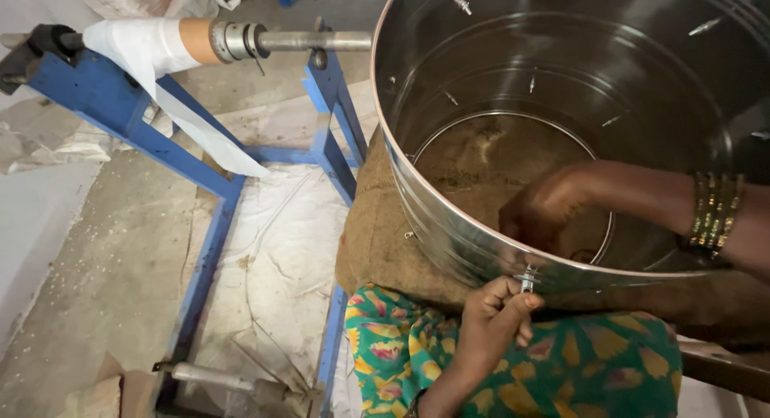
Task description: The person sits on the floor and attaches metal clips to a large cylindrical metal container. They repeatedly pick up clips from a nearby orange tray, position them on the container's rim, and secure them by hand. The container is rotated occasionally to access different attachment points.
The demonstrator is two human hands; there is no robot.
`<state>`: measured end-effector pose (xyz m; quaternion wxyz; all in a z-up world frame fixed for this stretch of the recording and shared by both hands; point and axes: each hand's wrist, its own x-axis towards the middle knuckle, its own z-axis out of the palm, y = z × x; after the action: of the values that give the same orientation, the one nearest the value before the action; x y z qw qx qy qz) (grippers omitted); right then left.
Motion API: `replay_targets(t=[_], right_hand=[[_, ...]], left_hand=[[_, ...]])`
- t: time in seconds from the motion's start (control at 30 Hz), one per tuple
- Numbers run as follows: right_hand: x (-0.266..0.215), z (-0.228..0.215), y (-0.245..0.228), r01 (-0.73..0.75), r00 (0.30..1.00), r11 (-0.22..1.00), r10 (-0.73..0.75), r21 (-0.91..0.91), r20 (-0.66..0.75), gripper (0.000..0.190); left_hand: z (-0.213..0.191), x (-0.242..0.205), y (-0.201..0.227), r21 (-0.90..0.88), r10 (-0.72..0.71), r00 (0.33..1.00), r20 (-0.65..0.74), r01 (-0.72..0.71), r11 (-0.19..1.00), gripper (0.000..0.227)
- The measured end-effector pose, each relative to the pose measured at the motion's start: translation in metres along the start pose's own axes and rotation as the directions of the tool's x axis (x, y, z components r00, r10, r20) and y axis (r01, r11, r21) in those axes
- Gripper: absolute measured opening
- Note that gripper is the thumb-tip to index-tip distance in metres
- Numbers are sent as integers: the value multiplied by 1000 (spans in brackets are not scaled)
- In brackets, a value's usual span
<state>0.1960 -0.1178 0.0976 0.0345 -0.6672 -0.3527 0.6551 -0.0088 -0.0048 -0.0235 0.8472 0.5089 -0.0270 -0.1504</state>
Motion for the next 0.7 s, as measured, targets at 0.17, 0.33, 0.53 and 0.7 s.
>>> replay_targets(t=[0.17,0.33,0.53,0.7], right_hand=[[1,3,-4,-218,976,976,218,29,-6,28],[-3,2,-9,-265,963,946,268,188,8,28],[4,0,1,-82,996,984,85,159,-13,29],[23,-1,9,-120,993,974,114,-190,-42,26]], left_hand=[[1,1,-3,7,7,1000,-19,-7,1000,20],[-2,1,-6,-2,4,1000,-30,-5,1000,19],[-11,2,-7,-23,0,1000,-16,0,1000,14],[-14,5,-11,95,78,996,-39,-74,993,17]])
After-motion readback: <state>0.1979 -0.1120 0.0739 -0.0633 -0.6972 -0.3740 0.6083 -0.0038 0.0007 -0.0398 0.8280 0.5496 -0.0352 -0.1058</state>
